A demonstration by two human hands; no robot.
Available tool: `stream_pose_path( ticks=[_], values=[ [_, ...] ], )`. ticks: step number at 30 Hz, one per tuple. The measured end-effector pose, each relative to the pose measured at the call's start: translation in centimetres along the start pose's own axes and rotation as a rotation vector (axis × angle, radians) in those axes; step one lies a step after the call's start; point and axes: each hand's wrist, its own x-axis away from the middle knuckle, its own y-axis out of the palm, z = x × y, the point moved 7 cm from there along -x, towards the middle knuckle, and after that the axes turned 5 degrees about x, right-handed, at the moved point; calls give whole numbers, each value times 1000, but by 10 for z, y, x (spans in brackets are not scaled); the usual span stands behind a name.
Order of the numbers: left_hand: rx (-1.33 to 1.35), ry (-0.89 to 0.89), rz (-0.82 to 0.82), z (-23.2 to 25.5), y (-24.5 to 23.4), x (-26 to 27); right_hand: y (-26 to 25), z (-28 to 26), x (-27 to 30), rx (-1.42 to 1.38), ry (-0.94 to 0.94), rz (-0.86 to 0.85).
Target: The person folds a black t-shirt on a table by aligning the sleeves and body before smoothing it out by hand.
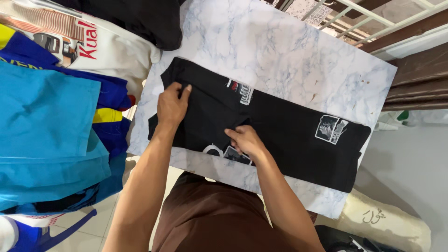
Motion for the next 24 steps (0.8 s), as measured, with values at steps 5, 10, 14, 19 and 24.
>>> stream_pose_path(
  ticks=[5, 10, 14, 19, 24],
  values=[
    [12, -106, 28, -7, -1, 0, -26, -8, -2, -40, -97, 262],
    [2, -184, -96, -2, 2, 8, -35, -16, -1, -93, -154, 504],
    [-9, 77, -100, 24, -12, 22, -34, -19, 2, 73, -193, 566],
    [88, -285, -364, 7, -16, 46, -17, 10, -16, -291, -233, 499],
    [26, 100, -139, 5, -18, 45, -12, 22, -26, -198, -155, 563]
  ],
)
